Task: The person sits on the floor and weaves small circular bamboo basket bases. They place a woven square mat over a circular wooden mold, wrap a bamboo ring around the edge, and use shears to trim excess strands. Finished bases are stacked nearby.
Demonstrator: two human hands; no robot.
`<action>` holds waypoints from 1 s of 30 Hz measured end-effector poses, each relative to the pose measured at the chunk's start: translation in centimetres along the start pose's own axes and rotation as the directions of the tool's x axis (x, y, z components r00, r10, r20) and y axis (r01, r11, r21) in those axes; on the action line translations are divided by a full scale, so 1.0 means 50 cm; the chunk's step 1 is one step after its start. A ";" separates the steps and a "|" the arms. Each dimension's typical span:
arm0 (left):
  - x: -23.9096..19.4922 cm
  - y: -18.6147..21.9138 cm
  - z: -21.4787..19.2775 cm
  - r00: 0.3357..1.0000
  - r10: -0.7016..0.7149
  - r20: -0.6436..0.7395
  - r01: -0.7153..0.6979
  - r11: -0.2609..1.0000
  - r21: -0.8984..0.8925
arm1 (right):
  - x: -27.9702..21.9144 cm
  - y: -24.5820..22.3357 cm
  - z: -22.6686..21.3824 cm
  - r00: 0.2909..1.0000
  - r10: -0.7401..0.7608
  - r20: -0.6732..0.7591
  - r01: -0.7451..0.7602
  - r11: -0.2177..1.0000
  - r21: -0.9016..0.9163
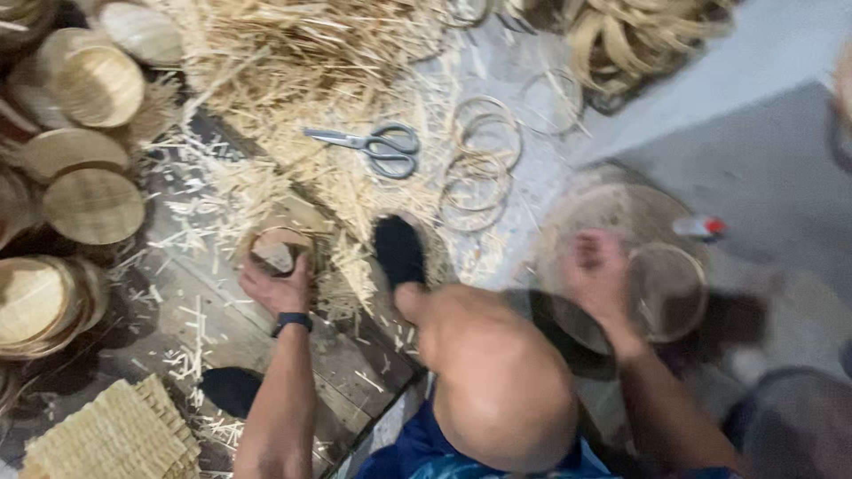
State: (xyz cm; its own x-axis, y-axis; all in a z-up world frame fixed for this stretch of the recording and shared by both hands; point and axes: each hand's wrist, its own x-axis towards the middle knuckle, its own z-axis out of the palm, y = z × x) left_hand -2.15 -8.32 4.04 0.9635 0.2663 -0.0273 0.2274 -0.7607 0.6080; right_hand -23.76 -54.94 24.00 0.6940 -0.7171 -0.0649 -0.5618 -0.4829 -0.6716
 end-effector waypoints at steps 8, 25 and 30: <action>0.065 0.064 -0.066 0.927 0.370 -0.069 -0.375 0.922 -0.096 | 0.262 -0.144 0.577 0.749 -0.399 0.528 0.531 0.839 -0.118; 0.020 0.116 0.036 0.997 -0.074 0.005 0.074 0.994 -0.080 | 0.266 -0.239 0.619 0.482 -0.101 0.870 0.622 0.739 -0.259; -0.010 0.148 0.067 0.991 -0.118 -0.063 0.111 0.988 -0.106 | 0.185 -0.280 0.637 0.454 -0.427 0.782 0.825 0.532 -0.189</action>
State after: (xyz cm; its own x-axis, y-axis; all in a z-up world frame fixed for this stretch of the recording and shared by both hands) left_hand -0.46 -16.08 5.90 0.9191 0.3909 -0.0488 0.3167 -0.6595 0.6817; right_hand 4.85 -38.80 9.31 0.9072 0.2733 -0.3198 0.1885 -0.9437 -0.2717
